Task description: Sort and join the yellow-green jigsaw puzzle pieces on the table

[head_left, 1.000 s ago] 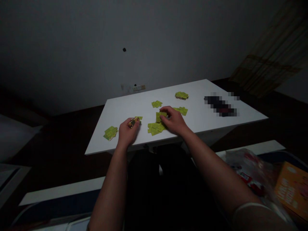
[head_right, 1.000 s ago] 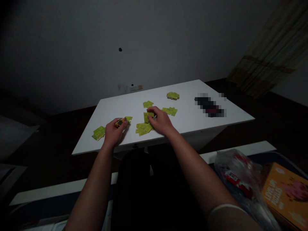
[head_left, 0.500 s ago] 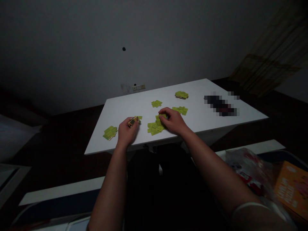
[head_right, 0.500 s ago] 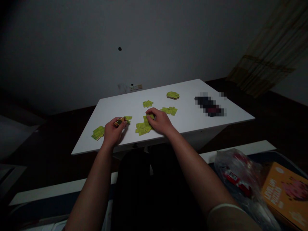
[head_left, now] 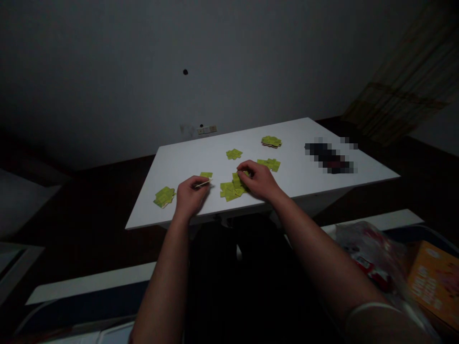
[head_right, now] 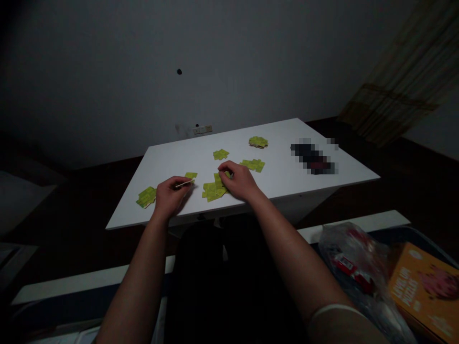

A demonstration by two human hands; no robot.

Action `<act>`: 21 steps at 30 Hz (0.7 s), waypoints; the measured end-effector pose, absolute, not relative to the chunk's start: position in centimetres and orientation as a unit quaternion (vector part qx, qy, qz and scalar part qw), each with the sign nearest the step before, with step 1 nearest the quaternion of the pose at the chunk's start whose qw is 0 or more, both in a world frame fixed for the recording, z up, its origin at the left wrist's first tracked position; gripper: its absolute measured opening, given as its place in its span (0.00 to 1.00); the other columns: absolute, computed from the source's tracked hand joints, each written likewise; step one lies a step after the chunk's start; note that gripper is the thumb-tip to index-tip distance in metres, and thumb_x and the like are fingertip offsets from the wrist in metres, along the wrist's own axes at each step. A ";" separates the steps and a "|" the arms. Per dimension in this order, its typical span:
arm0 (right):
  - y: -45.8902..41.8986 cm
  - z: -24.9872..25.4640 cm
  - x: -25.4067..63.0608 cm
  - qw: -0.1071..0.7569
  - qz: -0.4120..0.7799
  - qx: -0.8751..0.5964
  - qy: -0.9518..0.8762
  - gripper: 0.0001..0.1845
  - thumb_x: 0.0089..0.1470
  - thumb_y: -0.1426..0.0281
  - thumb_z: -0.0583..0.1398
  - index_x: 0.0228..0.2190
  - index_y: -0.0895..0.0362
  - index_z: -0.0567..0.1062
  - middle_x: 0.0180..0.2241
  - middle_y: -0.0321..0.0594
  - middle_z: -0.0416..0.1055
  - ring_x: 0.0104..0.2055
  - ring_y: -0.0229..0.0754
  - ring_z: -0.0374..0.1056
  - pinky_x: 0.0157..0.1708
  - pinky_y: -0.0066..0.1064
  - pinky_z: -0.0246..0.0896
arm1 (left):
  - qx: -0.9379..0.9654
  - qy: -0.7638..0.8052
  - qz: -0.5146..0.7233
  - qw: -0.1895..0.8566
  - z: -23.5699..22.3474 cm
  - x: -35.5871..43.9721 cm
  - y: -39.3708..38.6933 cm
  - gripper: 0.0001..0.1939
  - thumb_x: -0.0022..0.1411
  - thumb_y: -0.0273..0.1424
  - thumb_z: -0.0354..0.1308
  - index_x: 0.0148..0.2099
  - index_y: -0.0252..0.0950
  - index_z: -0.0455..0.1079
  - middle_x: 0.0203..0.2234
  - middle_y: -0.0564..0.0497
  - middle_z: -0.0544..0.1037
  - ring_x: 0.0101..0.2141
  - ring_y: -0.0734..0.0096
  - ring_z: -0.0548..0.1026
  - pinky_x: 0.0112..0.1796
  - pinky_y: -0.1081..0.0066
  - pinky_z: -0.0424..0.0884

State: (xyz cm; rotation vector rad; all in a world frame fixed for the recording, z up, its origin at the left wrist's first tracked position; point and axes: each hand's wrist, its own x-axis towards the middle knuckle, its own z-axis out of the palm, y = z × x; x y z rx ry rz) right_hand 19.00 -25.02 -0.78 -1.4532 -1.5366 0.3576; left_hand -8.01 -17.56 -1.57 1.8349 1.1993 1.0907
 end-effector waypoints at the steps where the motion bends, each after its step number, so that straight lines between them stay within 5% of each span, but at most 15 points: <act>1: -25.0 -0.8 19.0 0.478 0.147 -0.596 -0.628 0.08 0.66 0.63 0.64 0.44 0.50 0.83 0.43 0.43 0.85 0.39 0.49 0.76 0.45 0.44 0.71 | 0.704 0.462 0.419 0.340 -1.5 -8.0 -17.6 0.08 0.60 0.32 0.71 0.43 0.40 0.86 0.40 0.47 0.89 0.40 0.61 0.85 0.49 0.58 0.81; 21: -25.0 -1.0 19.0 0.493 0.149 -0.583 -0.628 0.11 0.65 0.62 0.64 0.45 0.52 0.84 0.42 0.43 0.85 0.37 0.47 0.74 0.43 0.43 0.69 | 0.702 0.473 0.424 0.323 -2.0 -8.2 -17.1 0.08 0.61 0.30 0.70 0.44 0.40 0.86 0.41 0.46 0.89 0.41 0.59 0.86 0.50 0.55 0.82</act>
